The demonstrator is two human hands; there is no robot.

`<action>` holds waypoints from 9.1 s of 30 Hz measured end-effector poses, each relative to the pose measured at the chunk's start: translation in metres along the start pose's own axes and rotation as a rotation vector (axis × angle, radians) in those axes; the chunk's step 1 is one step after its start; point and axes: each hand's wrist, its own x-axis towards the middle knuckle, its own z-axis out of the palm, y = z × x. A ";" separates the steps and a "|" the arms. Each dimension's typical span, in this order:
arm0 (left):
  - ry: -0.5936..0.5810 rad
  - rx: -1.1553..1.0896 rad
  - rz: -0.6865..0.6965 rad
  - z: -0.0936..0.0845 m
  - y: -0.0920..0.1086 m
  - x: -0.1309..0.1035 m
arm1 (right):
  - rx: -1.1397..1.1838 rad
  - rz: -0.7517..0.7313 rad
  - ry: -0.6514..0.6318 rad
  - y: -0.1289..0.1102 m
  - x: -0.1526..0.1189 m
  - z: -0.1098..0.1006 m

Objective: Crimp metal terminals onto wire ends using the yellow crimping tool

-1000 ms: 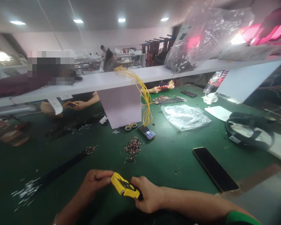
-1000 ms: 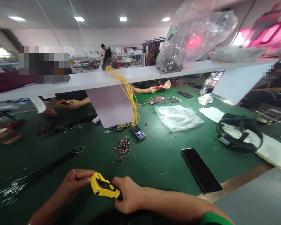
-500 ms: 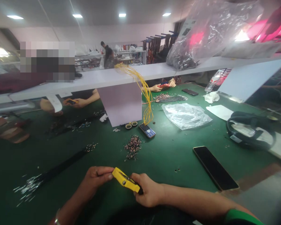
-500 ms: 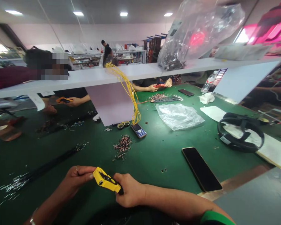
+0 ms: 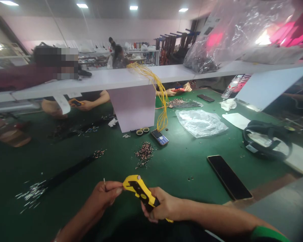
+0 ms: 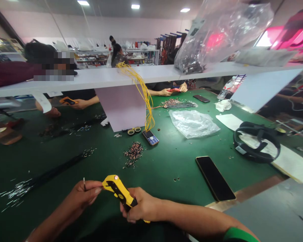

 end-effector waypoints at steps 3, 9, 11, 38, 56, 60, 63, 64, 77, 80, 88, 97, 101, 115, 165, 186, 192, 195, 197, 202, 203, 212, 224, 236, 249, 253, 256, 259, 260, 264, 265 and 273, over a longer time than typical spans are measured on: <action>0.022 -0.053 -0.046 0.000 -0.014 -0.005 | 0.069 0.062 -0.015 0.004 0.000 -0.001; 0.091 -0.015 -0.096 -0.006 -0.017 -0.006 | 0.133 0.120 -0.031 0.006 0.007 0.000; 0.130 0.013 -0.111 -0.008 -0.016 -0.005 | 0.150 0.120 -0.047 0.007 0.010 0.000; 0.169 0.067 -0.055 -0.001 -0.034 -0.024 | 0.377 0.225 -0.149 0.045 0.009 -0.007; 0.156 -0.016 -0.040 0.005 -0.047 -0.037 | 0.280 0.271 -0.130 0.040 0.001 -0.005; 0.171 0.060 -0.005 0.005 -0.043 -0.031 | 0.244 0.218 -0.099 0.039 0.003 -0.005; 0.155 0.100 0.030 0.001 -0.040 -0.027 | 0.255 0.209 -0.088 0.042 0.002 -0.006; 0.156 0.112 0.040 0.000 -0.040 -0.026 | 0.262 0.216 -0.098 0.042 0.002 -0.006; 0.196 0.106 -0.009 0.003 -0.049 -0.044 | 0.242 0.297 -0.162 0.034 -0.002 -0.005; 0.189 0.110 0.006 0.000 -0.046 -0.042 | 0.265 0.301 -0.163 0.037 -0.003 -0.006; 0.162 0.141 0.043 -0.004 -0.046 -0.035 | 0.236 0.302 -0.160 0.037 -0.002 -0.006; 0.406 -0.048 -0.148 -0.008 -0.056 -0.052 | 0.412 0.049 -0.050 0.021 -0.005 -0.007; 0.409 -0.097 -0.076 -0.003 -0.047 -0.044 | 0.379 0.045 -0.091 0.024 -0.002 -0.005; 0.282 -0.387 -0.058 -0.010 -0.015 -0.029 | -0.372 -0.028 0.254 0.005 0.002 -0.024; 0.309 -0.329 -0.025 0.004 0.000 0.000 | -0.038 -0.197 0.261 0.018 0.040 -0.014; 0.399 0.299 0.410 -0.008 -0.001 0.001 | 0.131 -0.053 0.070 0.005 0.030 -0.010; 0.589 0.695 0.862 -0.006 -0.011 -0.002 | 0.262 -0.056 -0.037 -0.005 0.026 0.005; 0.652 0.804 0.978 -0.004 -0.014 -0.002 | 0.288 -0.058 -0.072 -0.007 0.025 0.010; 0.654 0.846 1.005 -0.003 -0.016 -0.002 | 0.301 -0.058 -0.080 -0.007 0.026 0.012; 0.656 0.889 1.067 -0.001 -0.015 -0.004 | 0.325 -0.067 -0.092 -0.003 0.027 0.013; 0.659 0.893 1.069 0.000 -0.014 -0.004 | 0.325 -0.065 -0.093 -0.002 0.027 0.013; 0.632 0.872 1.062 0.000 -0.014 -0.006 | 0.329 -0.076 -0.075 0.003 0.031 0.014; 0.616 0.899 1.036 -0.002 -0.022 -0.004 | 0.247 -0.096 -0.062 0.009 0.030 0.013; 0.606 0.900 1.109 -0.004 -0.019 -0.006 | 0.276 -0.118 -0.064 0.011 0.032 0.013; 0.664 0.922 1.219 -0.005 -0.024 -0.002 | 0.296 -0.142 -0.044 0.017 0.032 0.012; 0.647 0.913 1.202 -0.006 -0.025 0.000 | 0.300 -0.126 -0.042 0.017 0.031 0.013; 0.631 0.886 1.182 -0.007 -0.025 0.000 | 0.301 -0.125 -0.041 0.015 0.031 0.014; 0.603 0.832 1.138 -0.008 -0.022 -0.001 | 0.303 -0.129 -0.034 0.015 0.031 0.015; 0.590 0.796 1.100 -0.008 -0.021 -0.001 | 0.305 -0.125 -0.031 0.015 0.031 0.015; 0.471 0.486 0.763 -0.014 -0.011 0.000 | 0.315 -0.129 0.001 0.018 0.033 0.012; 0.435 0.364 0.646 -0.018 -0.010 0.000 | 0.315 -0.134 0.010 0.018 0.034 0.011; 0.292 -0.469 0.285 -0.062 -0.009 -0.002 | 0.270 -0.167 0.085 0.024 0.037 0.002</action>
